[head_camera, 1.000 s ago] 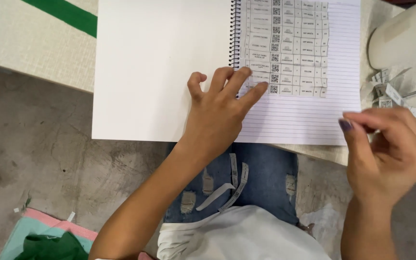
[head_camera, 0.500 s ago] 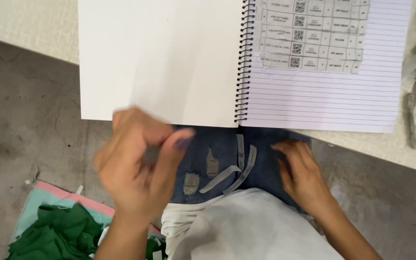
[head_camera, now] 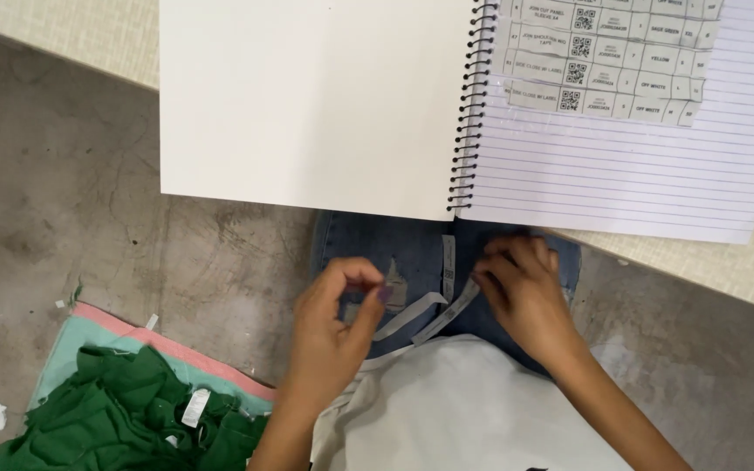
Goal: A person is applying glue to a spiral notebook and sticking small paper labels onto the pages for record-keeping.
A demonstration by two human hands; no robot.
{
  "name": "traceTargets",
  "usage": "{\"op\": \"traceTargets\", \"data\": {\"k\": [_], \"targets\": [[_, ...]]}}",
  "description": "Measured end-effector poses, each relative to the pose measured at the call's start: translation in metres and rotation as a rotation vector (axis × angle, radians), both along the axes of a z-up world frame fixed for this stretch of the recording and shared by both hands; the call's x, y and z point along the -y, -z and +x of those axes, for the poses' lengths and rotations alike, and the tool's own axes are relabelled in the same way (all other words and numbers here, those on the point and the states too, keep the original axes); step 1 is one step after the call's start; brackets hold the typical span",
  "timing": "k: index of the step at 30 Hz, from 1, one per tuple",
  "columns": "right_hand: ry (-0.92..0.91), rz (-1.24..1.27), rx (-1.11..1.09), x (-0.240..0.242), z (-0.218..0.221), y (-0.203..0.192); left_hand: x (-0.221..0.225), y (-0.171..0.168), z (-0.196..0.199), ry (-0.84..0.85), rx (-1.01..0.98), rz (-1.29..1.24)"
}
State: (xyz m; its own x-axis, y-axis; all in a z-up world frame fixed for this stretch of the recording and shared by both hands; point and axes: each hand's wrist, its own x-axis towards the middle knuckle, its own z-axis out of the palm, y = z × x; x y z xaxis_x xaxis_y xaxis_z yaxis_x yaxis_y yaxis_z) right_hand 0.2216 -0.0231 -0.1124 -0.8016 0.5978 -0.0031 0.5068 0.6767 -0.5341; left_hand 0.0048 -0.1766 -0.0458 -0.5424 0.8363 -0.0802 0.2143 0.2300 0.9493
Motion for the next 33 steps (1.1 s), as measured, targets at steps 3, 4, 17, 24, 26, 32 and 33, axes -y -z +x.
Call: {"op": "traceTargets", "data": {"k": [3, 4, 17, 24, 26, 32, 33], "targets": [[0.116, -0.232, -0.1, -0.002, 0.006, -0.053, -0.011, 0.004, 0.014, 0.062, -0.002, 0.011], [0.223, -0.352, -0.134, -0.002, 0.011, -0.075, -0.016, 0.006, 0.022, 0.14, -0.018, 0.029], [0.56, -0.355, -0.774, -0.034, 0.054, -0.106, -0.07, -0.044, 0.007, 0.652, 0.185, 0.18], [0.733, -0.318, -0.764, -0.045, 0.025, -0.117, -0.083, -0.068, -0.01, 0.2, 0.35, 0.098], [0.737, -0.309, -0.765, -0.046, 0.023, -0.117, -0.086, -0.071, -0.011, 0.131, 0.321, 0.088], [0.723, -0.3, -0.752, -0.052, 0.02, -0.115, -0.095, -0.08, -0.016, 0.05, 0.249, 0.062], [0.724, -0.283, -0.712, -0.052, 0.019, -0.117, -0.096, -0.08, -0.017, 0.066, 0.22, 0.057]]}}
